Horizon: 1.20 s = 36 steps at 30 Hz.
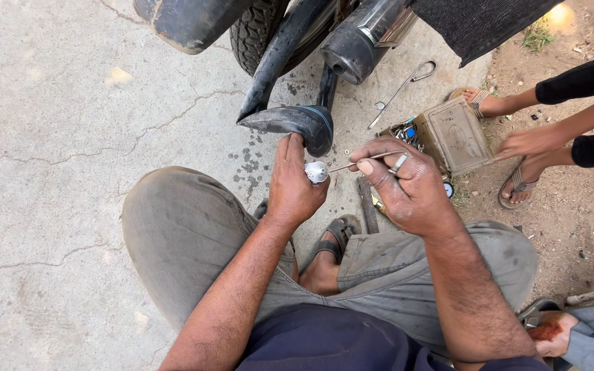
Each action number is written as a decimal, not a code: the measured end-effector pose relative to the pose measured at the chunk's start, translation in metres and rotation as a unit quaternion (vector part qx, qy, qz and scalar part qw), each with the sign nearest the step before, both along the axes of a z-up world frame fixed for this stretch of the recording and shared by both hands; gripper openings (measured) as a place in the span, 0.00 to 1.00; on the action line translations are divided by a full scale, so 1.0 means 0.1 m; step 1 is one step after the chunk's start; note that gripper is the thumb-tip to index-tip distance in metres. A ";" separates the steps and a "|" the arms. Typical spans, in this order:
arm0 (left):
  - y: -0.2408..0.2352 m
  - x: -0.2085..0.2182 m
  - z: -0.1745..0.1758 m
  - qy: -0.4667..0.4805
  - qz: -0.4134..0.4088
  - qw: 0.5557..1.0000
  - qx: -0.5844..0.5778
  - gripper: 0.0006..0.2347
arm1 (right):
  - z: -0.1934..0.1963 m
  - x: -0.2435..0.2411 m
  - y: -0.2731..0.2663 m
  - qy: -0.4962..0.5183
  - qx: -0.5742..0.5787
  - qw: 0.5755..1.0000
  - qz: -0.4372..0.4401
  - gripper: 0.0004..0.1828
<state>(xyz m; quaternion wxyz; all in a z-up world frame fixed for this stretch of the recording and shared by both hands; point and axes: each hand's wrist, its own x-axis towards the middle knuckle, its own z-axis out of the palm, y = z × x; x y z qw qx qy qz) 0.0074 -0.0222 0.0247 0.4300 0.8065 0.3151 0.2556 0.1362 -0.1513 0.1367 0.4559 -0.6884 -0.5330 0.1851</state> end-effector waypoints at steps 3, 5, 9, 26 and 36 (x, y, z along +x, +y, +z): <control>0.00 -0.01 0.01 0.000 -0.001 1.000 0.004 0.33 | -0.02 -0.02 0.02 0.008 -0.025 1.000 -0.016 0.07; -0.01 -0.02 0.01 -0.014 0.001 1.000 0.013 0.34 | -0.04 -0.03 0.02 -0.003 -0.019 1.000 -0.006 0.06; 0.00 -0.02 0.02 -0.006 -0.004 1.000 -0.001 0.33 | -0.08 -0.03 0.03 0.002 -0.025 1.000 -0.006 0.06; 0.01 -0.02 -0.03 0.002 -0.016 1.000 0.004 0.36 | -0.06 -0.11 0.07 -0.068 -0.020 0.997 -0.006 0.06; 0.01 -0.02 -0.03 -0.003 -0.014 1.000 -0.008 0.35 | -0.05 -0.13 0.03 -0.093 0.014 0.996 -0.004 0.07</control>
